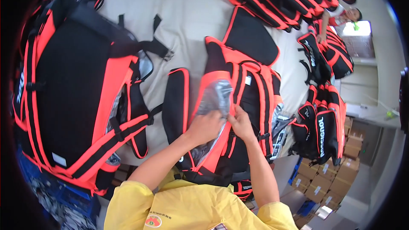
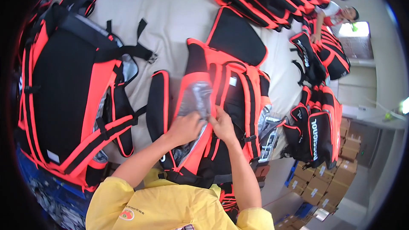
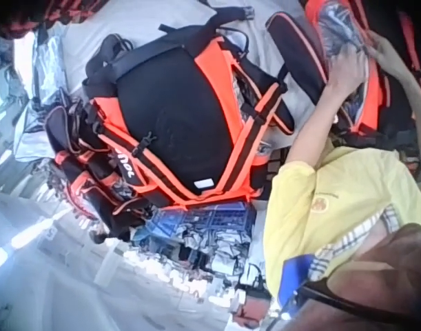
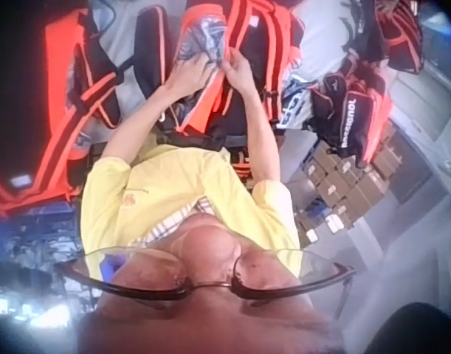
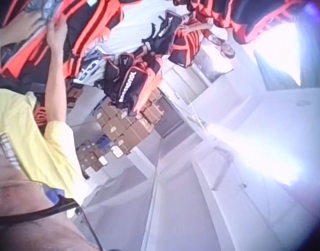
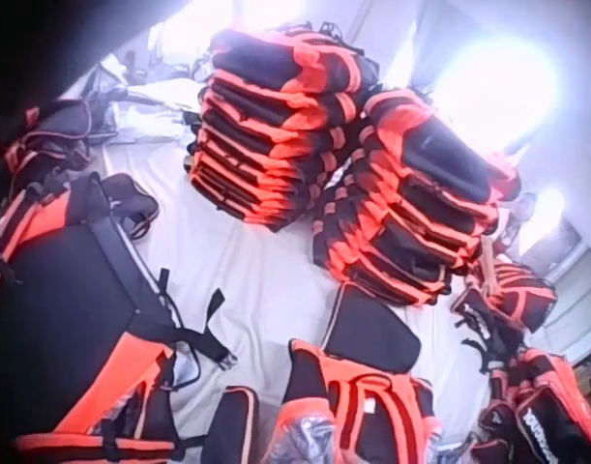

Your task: Inspecting and folding black and red backpacks for packaging in a factory setting.

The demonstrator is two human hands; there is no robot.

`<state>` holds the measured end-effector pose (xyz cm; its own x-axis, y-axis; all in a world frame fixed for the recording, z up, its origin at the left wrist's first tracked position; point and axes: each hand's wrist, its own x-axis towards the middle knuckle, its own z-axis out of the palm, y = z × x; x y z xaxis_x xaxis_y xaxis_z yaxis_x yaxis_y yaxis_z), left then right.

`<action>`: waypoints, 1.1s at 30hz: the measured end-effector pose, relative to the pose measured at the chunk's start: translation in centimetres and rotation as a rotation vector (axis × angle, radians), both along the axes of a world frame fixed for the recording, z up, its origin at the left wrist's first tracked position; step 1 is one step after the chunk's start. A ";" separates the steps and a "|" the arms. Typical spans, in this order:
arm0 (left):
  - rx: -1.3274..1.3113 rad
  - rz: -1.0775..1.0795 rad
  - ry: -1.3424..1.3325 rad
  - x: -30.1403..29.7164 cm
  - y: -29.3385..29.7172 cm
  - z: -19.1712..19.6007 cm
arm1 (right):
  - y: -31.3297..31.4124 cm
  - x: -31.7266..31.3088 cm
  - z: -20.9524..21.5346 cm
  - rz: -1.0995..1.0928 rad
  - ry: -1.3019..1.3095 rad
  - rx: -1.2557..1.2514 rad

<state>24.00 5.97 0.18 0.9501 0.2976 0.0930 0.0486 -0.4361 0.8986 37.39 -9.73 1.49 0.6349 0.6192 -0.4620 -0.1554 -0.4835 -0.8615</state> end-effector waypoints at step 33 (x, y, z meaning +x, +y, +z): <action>0.246 0.666 0.393 -2.1 2.4 -0.5 | -3.7 1.3 27.5 0.228 0.100 1.148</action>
